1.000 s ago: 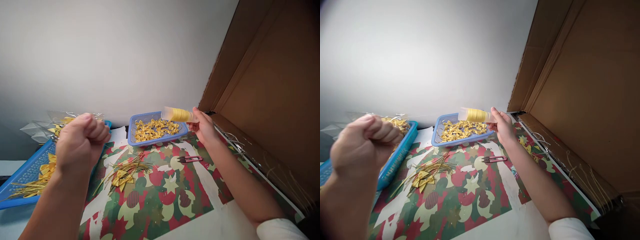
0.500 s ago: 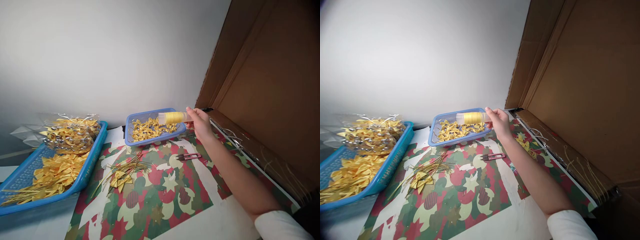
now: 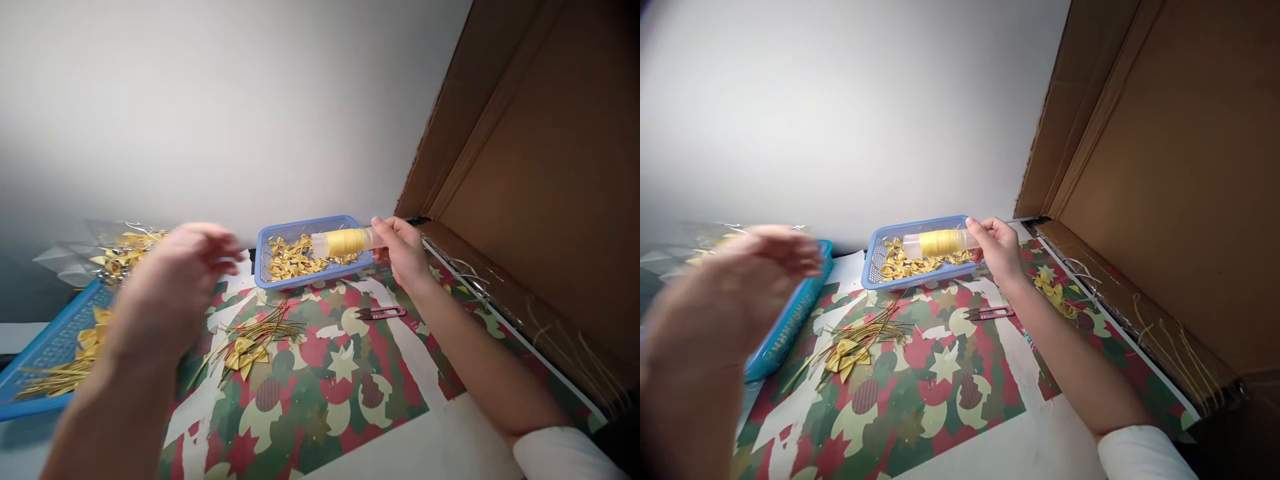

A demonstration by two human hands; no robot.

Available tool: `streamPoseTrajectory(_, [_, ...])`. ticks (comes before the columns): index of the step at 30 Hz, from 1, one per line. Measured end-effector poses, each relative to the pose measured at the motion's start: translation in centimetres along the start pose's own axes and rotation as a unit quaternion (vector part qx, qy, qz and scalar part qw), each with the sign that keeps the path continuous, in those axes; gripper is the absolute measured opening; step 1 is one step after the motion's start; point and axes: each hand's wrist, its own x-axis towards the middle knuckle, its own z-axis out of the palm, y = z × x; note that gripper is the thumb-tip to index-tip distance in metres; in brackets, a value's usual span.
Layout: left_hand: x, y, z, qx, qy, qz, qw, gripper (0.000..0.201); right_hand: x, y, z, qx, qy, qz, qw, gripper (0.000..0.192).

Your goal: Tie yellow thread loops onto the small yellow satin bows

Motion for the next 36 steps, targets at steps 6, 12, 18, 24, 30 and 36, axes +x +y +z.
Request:
streamPoseTrajectory(6, [-1.5, -3.7, 5.9, -0.018, -0.252, -0.159, 0.955, 0.040, -1.3, -0.9, 0.4, -0.026, -0.020, -0.055, 0.998, 0.038])
streamPoseTrajectory(12, [-1.6, -3.4, 5.3, -0.051, -0.271, -0.124, 0.953, 0.046, -1.7, -1.2, 0.4, -0.034, -0.029, -0.085, 0.995, 0.036])
streamPoseTrajectory(18, [-1.1, -1.1, 3.6, -0.165, -0.202, -0.051, 0.964, 0.046, -1.8, -1.5, 0.5, -0.040, -0.018, -0.087, 0.995, 0.036])
streamPoseTrajectory(24, [-1.1, 0.3, 2.1, -0.193, -0.133, 0.019, 0.972, 0.041, -1.8, -1.5, 0.4, -0.037, -0.018, -0.087, 0.995, 0.036])
streamPoseTrajectory(30, [-1.1, 0.3, 2.1, -0.183, -0.105, 0.005, 0.978, 0.039, -1.7, -1.3, 0.2, -0.032, -0.019, -0.095, 0.995, 0.036])
streamPoseTrajectory(36, [-0.4, 0.9, 1.7, -0.225, -0.031, -0.034, 0.973, 0.035, -0.7, -0.7, -0.1, -0.005, 0.005, -0.062, 0.998, 0.040])
